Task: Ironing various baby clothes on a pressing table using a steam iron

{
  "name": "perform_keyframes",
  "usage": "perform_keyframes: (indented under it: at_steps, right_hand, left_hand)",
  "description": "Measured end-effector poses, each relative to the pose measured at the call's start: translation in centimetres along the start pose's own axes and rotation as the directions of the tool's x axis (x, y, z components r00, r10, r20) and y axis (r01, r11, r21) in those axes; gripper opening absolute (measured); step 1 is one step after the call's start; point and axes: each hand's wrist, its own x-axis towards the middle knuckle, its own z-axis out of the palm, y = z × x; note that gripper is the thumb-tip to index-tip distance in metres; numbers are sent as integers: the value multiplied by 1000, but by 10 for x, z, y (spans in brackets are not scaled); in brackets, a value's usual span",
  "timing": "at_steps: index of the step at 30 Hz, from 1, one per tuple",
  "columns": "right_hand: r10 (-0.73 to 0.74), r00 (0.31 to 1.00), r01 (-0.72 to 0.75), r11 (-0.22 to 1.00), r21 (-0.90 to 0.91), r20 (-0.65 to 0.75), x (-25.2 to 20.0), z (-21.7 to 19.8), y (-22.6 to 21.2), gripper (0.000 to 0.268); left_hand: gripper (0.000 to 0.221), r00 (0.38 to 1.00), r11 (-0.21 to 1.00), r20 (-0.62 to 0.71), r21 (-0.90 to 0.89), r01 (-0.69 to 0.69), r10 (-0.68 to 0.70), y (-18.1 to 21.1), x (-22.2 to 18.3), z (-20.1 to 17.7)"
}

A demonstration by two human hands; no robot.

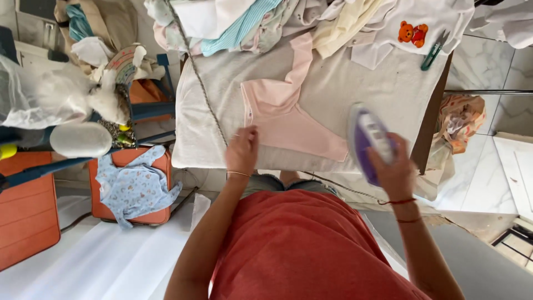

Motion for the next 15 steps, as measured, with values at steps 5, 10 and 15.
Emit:
perform_keyframes:
  at_steps: [5,10,15]
  right_hand:
    - [-521,827,558,806,-198,208,-3,48,-49,41]
    - [-360,792,485,862,-150,493,11,70,-96,48]
    - [-636,694,693,718,-72,337,16,75,-56,40]
  left_hand:
    - [33,887,884,173,-122,451,-428,0,20,-43]
    - [28,721,801,444,-11,598,-532,-26,17,-4]
    - [21,714,818,483,7,576,-507,-38,22,-6]
